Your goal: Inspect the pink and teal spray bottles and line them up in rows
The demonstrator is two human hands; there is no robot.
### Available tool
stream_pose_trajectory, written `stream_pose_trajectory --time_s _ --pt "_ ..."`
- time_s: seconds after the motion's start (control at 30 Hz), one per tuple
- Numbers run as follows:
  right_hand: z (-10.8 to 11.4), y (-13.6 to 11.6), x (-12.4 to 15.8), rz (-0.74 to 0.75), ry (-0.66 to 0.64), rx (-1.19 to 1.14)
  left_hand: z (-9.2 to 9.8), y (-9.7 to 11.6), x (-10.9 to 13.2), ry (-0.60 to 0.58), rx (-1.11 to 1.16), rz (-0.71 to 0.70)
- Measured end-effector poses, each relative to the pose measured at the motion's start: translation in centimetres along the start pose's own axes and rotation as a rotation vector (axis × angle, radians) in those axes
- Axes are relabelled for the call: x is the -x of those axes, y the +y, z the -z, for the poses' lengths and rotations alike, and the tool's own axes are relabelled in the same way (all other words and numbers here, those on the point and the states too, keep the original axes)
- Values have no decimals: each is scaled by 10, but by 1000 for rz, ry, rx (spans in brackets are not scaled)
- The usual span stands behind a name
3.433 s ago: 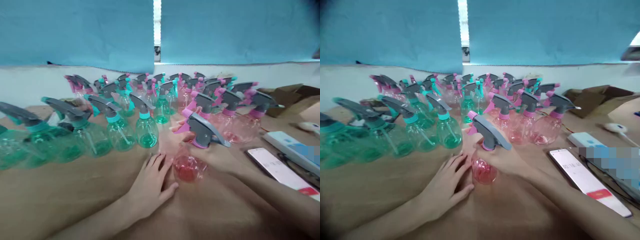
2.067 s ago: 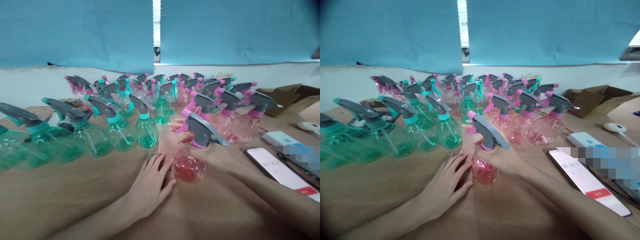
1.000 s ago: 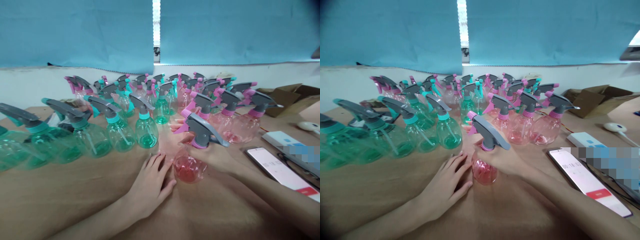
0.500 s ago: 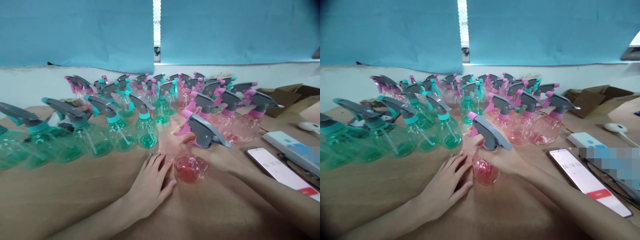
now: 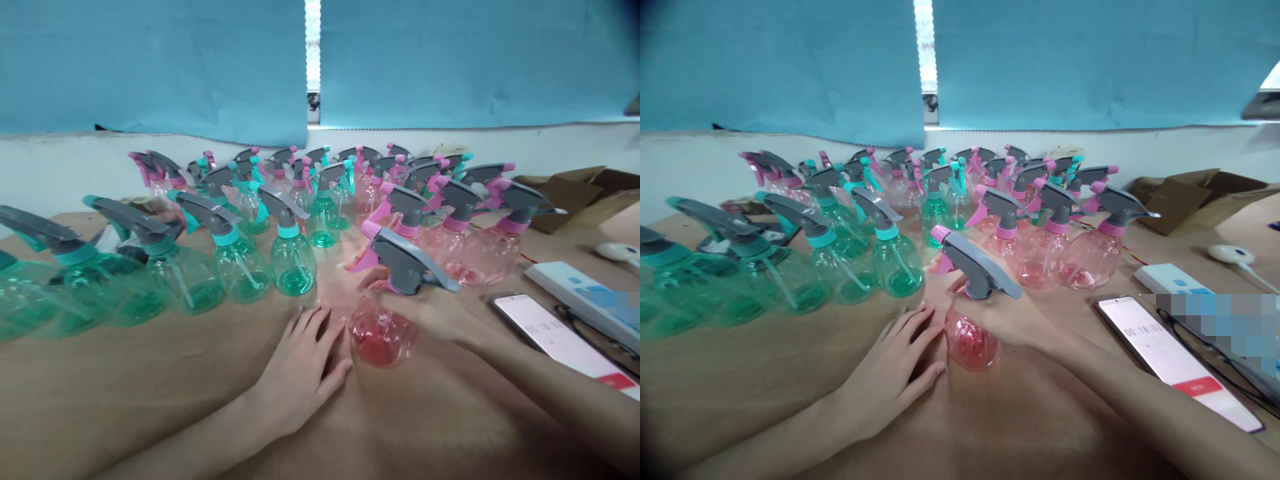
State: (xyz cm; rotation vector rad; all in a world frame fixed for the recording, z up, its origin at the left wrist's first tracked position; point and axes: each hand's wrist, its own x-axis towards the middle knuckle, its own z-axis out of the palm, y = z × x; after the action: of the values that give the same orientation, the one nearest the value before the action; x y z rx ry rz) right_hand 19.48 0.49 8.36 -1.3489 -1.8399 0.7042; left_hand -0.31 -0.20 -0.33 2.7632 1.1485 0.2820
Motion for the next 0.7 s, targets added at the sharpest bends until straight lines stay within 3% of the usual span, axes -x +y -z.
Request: stream_pose_trajectory --time_s 0.2,0.33,0.43,0.7 --pt "-4 4 -1 -27 6 -190 1 0 0 -8 -6 0" --pt "-7 8 0 61 23 -215 3 1 -2 -2 3 -5" --pt "-7 16 1 110 58 -180 3 2 -2 8 5 -5" --pt "-2 19 8 38 107 7 -2 -4 -2 72 34 -31"
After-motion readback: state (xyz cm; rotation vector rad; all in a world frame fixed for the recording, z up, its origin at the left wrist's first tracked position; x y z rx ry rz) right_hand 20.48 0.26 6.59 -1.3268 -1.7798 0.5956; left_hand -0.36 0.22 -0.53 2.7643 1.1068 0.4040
